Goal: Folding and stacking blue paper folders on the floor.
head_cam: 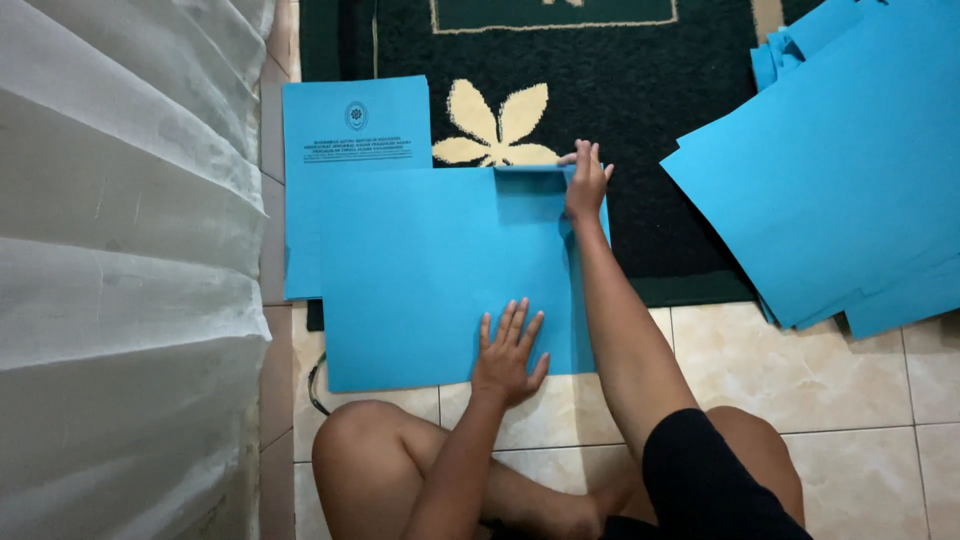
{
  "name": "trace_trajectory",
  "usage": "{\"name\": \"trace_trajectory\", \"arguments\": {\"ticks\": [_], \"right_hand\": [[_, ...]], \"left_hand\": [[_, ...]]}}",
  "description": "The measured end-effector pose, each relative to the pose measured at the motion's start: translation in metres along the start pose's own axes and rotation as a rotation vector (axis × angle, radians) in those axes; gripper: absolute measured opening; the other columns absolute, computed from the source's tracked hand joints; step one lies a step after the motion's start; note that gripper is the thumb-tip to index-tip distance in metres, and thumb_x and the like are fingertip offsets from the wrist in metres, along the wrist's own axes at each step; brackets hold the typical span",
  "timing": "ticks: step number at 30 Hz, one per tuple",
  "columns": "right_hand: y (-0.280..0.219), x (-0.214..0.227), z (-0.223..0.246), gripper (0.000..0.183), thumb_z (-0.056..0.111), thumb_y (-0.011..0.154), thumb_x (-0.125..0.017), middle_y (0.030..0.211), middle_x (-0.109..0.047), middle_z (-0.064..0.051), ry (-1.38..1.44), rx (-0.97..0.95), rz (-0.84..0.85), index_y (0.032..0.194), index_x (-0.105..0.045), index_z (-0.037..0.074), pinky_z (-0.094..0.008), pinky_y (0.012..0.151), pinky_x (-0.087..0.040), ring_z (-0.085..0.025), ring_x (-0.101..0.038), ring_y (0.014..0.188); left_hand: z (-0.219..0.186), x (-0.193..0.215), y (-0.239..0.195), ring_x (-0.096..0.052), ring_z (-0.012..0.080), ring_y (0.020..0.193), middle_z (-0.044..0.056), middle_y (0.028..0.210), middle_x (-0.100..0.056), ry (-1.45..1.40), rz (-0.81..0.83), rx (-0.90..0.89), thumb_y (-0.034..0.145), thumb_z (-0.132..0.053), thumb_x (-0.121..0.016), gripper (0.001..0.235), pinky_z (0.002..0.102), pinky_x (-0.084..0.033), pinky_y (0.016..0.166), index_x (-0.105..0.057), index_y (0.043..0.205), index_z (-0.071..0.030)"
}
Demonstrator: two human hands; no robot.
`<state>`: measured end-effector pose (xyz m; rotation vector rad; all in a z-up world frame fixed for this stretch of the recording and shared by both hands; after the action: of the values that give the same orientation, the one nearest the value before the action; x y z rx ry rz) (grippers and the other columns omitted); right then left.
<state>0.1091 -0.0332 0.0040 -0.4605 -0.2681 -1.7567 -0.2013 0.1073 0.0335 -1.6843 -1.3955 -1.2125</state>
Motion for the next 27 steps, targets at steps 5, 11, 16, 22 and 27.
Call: {"name": "trace_trajectory", "arguments": {"ticks": [5, 11, 16, 22, 27], "right_hand": [[-0.021, -0.013, 0.012, 0.027, 0.044, 0.102, -0.061, 0.151, -0.055, -0.008, -0.363, 0.215, 0.04, 0.107, -0.068, 0.018, -0.062, 0.125, -0.009, -0.027, -0.038, 0.15], [-0.066, -0.066, 0.059, 0.07, 0.048, 0.106, -0.048, 0.162, -0.034, -0.029, -0.799, 0.418, 0.179, 0.152, -0.043, -0.005, -0.061, 0.125, -0.011, -0.041, -0.024, 0.154], [-0.09, -0.113, 0.07, 0.082, 0.063, 0.107, -0.023, 0.172, -0.012, -0.016, -0.798, 0.292, 0.452, 0.165, -0.02, 0.005, -0.053, 0.129, 0.0, -0.03, -0.005, 0.16], [-0.134, -0.133, 0.086, 0.078, 0.061, 0.106, -0.035, 0.168, -0.027, -0.018, -0.818, 0.478, 0.503, 0.161, -0.032, 0.005, -0.056, 0.128, -0.014, -0.034, -0.02, 0.158], [-0.171, -0.117, 0.055, 0.073, 0.06, 0.108, -0.032, 0.167, -0.029, -0.017, -0.57, 0.412, 0.807, 0.16, -0.036, 0.01, -0.055, 0.127, -0.021, -0.035, -0.024, 0.156]], "left_hand": [[-0.001, 0.006, 0.0, -0.028, 0.0279, 0.156, 0.009, 0.169, -0.03, -0.016, -0.015, 0.0, 0.094, -0.05, -0.05, 0.07, 0.061, -0.013, 0.123, -0.039, 0.159, -0.025], [0.001, -0.001, -0.002, -0.026, 0.0276, 0.156, 0.008, 0.169, -0.029, -0.005, -0.006, 0.008, 0.093, -0.05, -0.05, 0.071, 0.061, -0.012, 0.124, -0.037, 0.159, -0.025], [0.003, -0.01, -0.005, -0.027, 0.0265, 0.156, 0.007, 0.166, -0.033, 0.019, -0.023, 0.014, 0.089, -0.05, -0.052, 0.071, 0.06, -0.013, 0.124, -0.042, 0.154, -0.024], [0.002, -0.003, -0.003, -0.028, 0.0272, 0.155, 0.007, 0.164, -0.036, 0.037, -0.015, -0.002, 0.083, -0.048, -0.057, 0.074, 0.063, -0.02, 0.123, -0.047, 0.151, -0.02], [-0.006, 0.021, -0.003, -0.038, 0.0317, 0.15, 0.013, 0.158, -0.046, 0.014, -0.111, -0.026, 0.082, -0.046, -0.061, 0.069, 0.067, -0.03, 0.116, -0.058, 0.142, -0.013]]}}
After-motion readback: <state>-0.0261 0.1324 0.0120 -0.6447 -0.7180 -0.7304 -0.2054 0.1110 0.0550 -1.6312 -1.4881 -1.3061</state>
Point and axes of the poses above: each hand's wrist, its own y-axis towards the middle knuckle, its own x-axis out of the back of the hand, z = x × y, the point moved 8 cm from there along y, towards the middle knuckle
